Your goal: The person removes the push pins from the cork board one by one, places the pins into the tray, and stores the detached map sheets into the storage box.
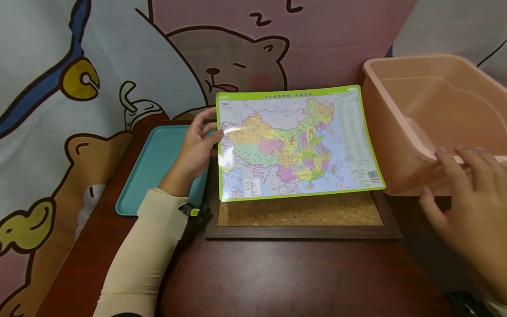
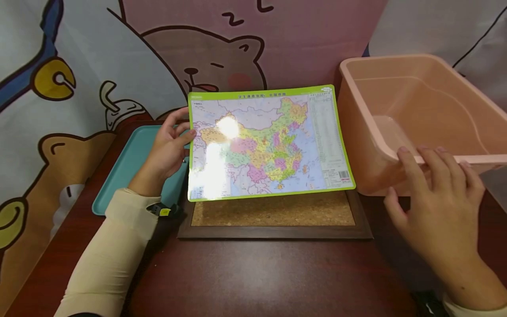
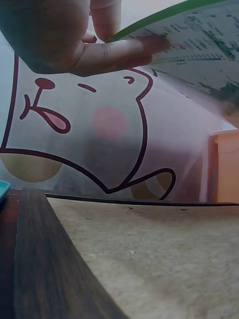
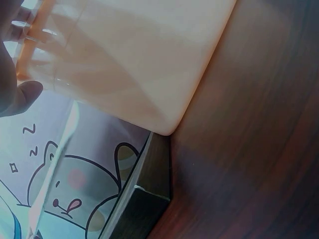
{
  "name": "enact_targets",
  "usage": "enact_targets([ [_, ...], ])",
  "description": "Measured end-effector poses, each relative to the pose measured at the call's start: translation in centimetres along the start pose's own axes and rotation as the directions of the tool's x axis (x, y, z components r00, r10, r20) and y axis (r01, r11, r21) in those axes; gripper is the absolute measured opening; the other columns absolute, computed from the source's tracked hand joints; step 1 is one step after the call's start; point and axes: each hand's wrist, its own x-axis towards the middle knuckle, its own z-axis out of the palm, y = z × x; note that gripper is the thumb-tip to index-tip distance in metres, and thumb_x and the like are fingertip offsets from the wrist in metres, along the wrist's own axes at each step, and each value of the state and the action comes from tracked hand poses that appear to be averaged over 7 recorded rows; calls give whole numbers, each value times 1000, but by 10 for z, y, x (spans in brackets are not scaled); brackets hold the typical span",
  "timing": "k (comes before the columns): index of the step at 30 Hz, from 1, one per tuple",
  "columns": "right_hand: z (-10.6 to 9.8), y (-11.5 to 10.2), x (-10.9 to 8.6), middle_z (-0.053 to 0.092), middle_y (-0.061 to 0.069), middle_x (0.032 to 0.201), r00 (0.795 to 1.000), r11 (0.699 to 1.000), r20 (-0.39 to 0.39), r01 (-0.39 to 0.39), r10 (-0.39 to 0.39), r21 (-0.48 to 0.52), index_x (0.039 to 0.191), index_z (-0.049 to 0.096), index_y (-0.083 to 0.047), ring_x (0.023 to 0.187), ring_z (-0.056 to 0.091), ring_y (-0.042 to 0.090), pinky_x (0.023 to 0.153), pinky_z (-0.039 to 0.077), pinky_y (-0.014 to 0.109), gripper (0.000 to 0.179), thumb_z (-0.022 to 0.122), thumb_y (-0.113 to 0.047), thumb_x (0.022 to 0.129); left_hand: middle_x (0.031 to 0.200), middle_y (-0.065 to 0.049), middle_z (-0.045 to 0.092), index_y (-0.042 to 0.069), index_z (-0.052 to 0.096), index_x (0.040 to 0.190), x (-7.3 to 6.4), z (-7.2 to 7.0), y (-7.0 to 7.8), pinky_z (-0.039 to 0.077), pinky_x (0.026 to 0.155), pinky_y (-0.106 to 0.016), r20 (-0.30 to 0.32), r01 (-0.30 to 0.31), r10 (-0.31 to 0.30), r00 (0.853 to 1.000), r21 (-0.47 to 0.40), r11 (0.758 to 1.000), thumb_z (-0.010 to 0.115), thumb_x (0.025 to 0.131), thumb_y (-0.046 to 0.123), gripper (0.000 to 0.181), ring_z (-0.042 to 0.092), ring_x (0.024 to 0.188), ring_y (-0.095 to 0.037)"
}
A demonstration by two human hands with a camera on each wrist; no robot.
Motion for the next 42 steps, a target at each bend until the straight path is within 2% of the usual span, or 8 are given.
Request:
enact_targets([
  [7,-1,3,-1,50,32,137,1000,1000,11,6,-5,-14,137,56,-3,136,38,50,121,22,52,65,43,-53,97,107,-4,57,22,40,147,2,-2,-1,52,54,-28,-20,-1,0,1000,-41,999,52,103,5,49,63,81,-17],
  [14,-3,4,-1,49,32,138,999,999,41,11,-9,-44,139,55,-4,136,38,51,121,21,53,66,41,-54,98,110,-4,60,25,38,150,1,0,-1,55,58,-27,-49,62,-68,997,-117,991,51,104,7,51,67,85,-15],
  [19,-2,2,0,50,32,135,1000,999,28,12,-10,-48,136,56,-3,134,40,51,121,23,52,65,41,-52,97,111,-4,60,25,39,149,0,1,0,53,57,-26,-69,78,-90,994,-159,984,49,104,7,49,66,85,-15],
  [27,-3,0,2,50,33,134,999,999,32,7,-5,-53,136,56,-2,133,40,53,121,23,52,65,41,-52,97,107,-2,62,26,39,148,0,6,-1,45,51,-21,-81,102,-123,989,-232,967,50,104,6,50,65,71,-12],
  [42,-5,2,1,48,34,134,998,998,62,-1,5,-68,137,54,-1,135,38,53,121,21,53,67,39,-53,97,111,-2,62,26,40,147,-1,17,-2,39,49,-20,-74,113,-135,988,-247,963,50,104,6,49,62,70,-11],
])
